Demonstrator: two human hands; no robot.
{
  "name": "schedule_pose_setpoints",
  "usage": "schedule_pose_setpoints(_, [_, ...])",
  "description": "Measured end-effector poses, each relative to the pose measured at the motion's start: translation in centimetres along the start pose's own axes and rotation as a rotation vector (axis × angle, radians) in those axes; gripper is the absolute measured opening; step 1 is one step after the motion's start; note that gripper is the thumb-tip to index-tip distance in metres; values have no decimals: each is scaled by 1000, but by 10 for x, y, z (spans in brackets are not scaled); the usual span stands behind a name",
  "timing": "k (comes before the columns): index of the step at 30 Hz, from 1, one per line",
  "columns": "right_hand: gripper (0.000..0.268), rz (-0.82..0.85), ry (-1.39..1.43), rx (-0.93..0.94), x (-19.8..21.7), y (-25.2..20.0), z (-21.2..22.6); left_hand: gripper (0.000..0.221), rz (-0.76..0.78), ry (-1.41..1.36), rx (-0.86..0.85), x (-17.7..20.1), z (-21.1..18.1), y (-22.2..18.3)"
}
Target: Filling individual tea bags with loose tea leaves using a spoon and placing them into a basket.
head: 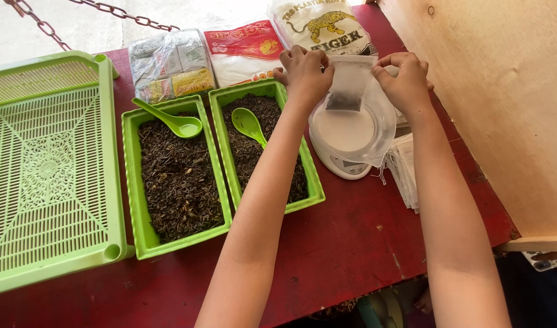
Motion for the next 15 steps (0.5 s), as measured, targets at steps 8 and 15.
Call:
schedule_pose_setpoints(8, [10, -123, 102, 146, 14, -20, 18, 11, -93, -66, -72, 36, -3, -26])
schedule_pose_setpoints(15, [8, -208, 161, 384, 4, -34, 75, 10, -338, -45, -190, 89, 26, -44])
Point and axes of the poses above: each hand's wrist, its own y-axis towards the middle knuckle, its own x-axis out of the back of the hand, z = x × y, the point moved 1 cm from there along y, towards the middle knuckle, and after that the axes turned 5 degrees about y, right-handed, at the moved point
